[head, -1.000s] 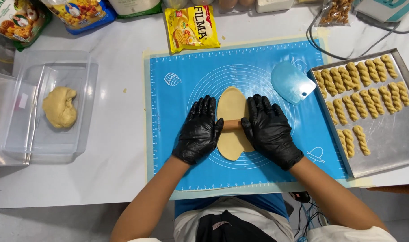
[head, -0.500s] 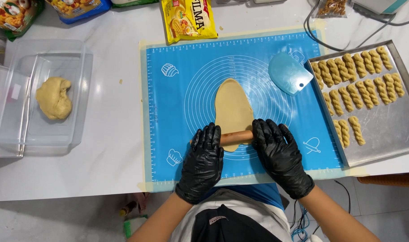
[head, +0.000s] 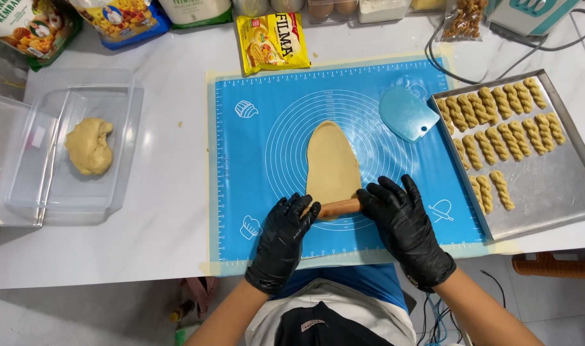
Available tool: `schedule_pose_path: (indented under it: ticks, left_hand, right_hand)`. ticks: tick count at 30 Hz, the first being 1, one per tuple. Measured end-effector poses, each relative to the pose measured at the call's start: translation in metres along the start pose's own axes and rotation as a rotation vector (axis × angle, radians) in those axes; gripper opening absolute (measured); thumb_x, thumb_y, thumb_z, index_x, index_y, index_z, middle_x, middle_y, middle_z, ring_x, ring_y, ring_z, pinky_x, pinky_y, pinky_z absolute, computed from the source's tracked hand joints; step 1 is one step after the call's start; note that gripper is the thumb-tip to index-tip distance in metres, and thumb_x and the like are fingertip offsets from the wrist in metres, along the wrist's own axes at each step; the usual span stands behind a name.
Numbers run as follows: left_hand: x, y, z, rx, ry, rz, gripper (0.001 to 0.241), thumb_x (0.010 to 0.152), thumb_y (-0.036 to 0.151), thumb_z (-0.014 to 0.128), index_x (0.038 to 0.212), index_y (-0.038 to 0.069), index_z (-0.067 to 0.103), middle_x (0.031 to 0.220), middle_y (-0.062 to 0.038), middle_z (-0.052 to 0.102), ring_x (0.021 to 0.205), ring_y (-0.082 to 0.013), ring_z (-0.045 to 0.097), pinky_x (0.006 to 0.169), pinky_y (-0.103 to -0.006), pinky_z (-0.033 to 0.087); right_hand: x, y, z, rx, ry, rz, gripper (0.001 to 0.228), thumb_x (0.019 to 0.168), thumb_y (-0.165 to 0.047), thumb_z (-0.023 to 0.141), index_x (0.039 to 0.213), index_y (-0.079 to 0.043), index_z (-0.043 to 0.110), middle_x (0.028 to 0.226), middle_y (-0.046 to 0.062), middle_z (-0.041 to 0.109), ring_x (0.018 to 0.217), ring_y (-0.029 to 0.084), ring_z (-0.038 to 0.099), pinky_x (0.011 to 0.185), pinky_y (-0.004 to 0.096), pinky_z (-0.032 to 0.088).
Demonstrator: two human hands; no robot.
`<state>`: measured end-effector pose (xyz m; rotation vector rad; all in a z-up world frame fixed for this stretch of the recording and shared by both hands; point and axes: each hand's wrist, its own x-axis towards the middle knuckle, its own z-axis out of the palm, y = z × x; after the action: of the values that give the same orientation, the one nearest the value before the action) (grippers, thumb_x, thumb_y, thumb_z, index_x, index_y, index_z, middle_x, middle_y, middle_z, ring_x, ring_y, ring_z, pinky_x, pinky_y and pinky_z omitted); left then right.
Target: A person wearing black gloves shapes a small piece of dough on a blue silicone mat and then uses a wooden rolling pin to flatten it into an oval shape.
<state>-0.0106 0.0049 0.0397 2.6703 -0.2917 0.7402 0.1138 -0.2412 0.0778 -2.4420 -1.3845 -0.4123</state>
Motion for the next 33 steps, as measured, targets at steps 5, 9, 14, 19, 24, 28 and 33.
schedule_pose_path:
  ticks: [5,9,14,19,24,28,33]
  left_hand:
    - [0.004,0.021,-0.012,-0.001,0.152,-0.065,0.041,0.088,0.006,0.083,0.125,0.003,0.067,0.118,-0.019,0.071,0.099,-0.0341,0.07,0.083,-0.0436,0.06]
    - [0.003,0.022,-0.018,-0.353,0.127,-0.22,0.029,0.096,0.014,0.072,0.119,-0.003,0.069,0.109,-0.022,0.073,0.097,-0.0362,0.073,0.085,-0.0444,0.062]
    - [0.028,0.004,-0.02,-0.332,0.031,-0.078,0.034,0.099,0.001,0.059,0.133,0.002,0.063,0.124,-0.021,0.07,0.111,-0.0358,0.069,0.098,-0.045,0.058]
    - [0.048,-0.019,0.005,-0.266,-0.028,-0.278,0.039,0.107,0.034,0.05,0.136,0.012,0.064,0.126,-0.023,0.067,0.114,-0.0426,0.06,0.106,-0.0516,0.048]
    - [0.061,-0.021,0.001,0.282,-0.114,-0.083,0.056,0.108,0.034,0.046,0.157,0.007,0.039,0.156,-0.02,0.046,0.144,-0.0303,0.045,0.127,-0.0503,0.022]
    - [0.084,-0.036,0.003,0.163,-0.125,-0.123,0.055,0.109,0.03,0.043,0.157,0.004,0.038,0.157,-0.022,0.045,0.145,-0.0321,0.043,0.127,-0.0507,0.022]
    - [0.117,-0.062,0.016,0.259,-0.148,-0.119,0.055,0.109,0.034,0.041,0.155,0.003,0.041,0.156,-0.023,0.046,0.148,-0.0332,0.04,0.129,-0.0537,0.014]
  right_hand:
    - [-0.018,0.0,0.004,0.031,0.01,-0.033,0.061,0.091,0.006,0.06,0.147,-0.017,0.05,0.149,0.012,0.057,0.134,0.046,0.055,0.117,0.065,0.038]
    - [-0.017,-0.003,-0.004,0.225,0.058,0.029,0.045,0.092,-0.005,0.068,0.136,-0.01,0.061,0.129,0.014,0.068,0.112,0.037,0.067,0.098,0.05,0.054]
    - [0.039,-0.018,-0.057,0.496,-0.055,0.408,0.029,0.095,-0.009,0.063,0.119,-0.02,0.075,0.113,0.003,0.077,0.1,0.023,0.073,0.088,0.035,0.059]
    - [0.066,-0.004,-0.048,0.709,-0.121,0.544,0.035,0.1,-0.015,0.06,0.133,-0.007,0.068,0.112,0.018,0.073,0.104,0.035,0.069,0.1,0.043,0.053]
    - [0.056,0.024,0.004,0.257,-0.16,0.271,0.046,0.1,-0.023,0.057,0.145,-0.014,0.056,0.137,0.011,0.061,0.129,0.027,0.054,0.119,0.045,0.033]
    - [0.055,0.048,0.045,0.074,-0.158,0.202,0.056,0.103,-0.034,0.047,0.155,-0.014,0.042,0.153,0.009,0.045,0.143,0.027,0.038,0.126,0.045,0.019]
    - [0.082,0.074,0.057,-0.088,-0.158,0.071,0.062,0.107,-0.038,0.038,0.163,-0.012,0.031,0.168,0.012,0.032,0.157,0.03,0.024,0.131,0.051,0.009]
